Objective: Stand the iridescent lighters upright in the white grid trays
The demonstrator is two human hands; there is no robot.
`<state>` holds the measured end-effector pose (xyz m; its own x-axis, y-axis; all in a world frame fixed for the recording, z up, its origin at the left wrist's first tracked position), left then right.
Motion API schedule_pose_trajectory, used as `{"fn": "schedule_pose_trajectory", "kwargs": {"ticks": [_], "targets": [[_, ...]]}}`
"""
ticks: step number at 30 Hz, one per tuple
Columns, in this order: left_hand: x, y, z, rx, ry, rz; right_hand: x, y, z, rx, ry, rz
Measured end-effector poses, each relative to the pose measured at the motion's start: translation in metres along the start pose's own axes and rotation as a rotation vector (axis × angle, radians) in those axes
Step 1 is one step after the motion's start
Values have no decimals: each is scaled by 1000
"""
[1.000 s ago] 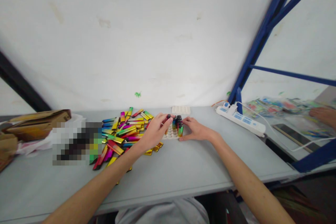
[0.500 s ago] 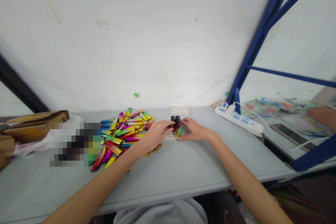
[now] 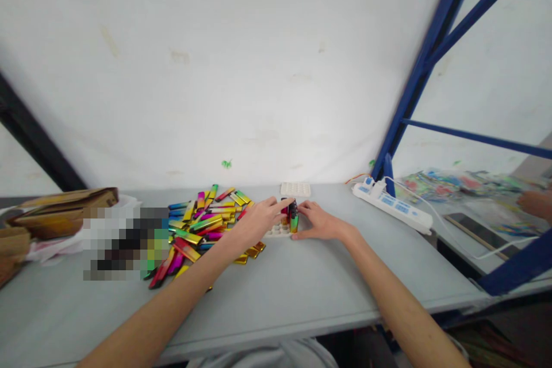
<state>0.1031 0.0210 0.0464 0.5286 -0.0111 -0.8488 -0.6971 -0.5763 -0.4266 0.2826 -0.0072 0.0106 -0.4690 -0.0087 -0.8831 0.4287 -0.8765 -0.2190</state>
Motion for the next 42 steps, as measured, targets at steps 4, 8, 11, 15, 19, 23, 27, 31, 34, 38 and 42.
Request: {"fn": "schedule_pose_trajectory", "kwargs": {"ticks": [4,8,11,15,19,23,27,31,34,38,42], "targets": [[-2,2,-2,15,92,13,0,0,1,-2,-21,-13],[-41,6,17,-107,77,-75,0,0,0,-9,-22,-11],[-72,15,46,-222,-36,-40,0,0,-1,0,-19,-9],[-79,26,78,-351,-156,28,0,0,-2,-3,-18,-18],[-53,26,80,-305,-271,103,2,0,-3,2,-15,-20],[-36,23,81,-300,-343,132,3,1,-6,8,-20,-18],[-41,19,89,-327,-195,30,3,1,-6,-3,-31,-20],[-60,17,90,-382,75,-108,4,1,-6,-1,-19,-17],[-71,16,79,-431,471,-167,4,0,-7,4,-4,-11],[-83,14,51,-443,958,-254,3,1,-5,5,4,11],[-86,9,18,-395,1091,-294,1,1,-1,10,0,5]]}}
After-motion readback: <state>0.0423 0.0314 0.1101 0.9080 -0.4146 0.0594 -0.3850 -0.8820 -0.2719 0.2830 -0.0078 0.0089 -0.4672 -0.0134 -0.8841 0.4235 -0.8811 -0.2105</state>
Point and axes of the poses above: each hand's wrist, its own y-axis away from the middle knuckle, its own x-axis out of the palm, z = x × y, the point moved 5 cm from there along -y, towards the middle knuckle, and after that the axes turned 2 degrees about -z, right-handed, at the moved point
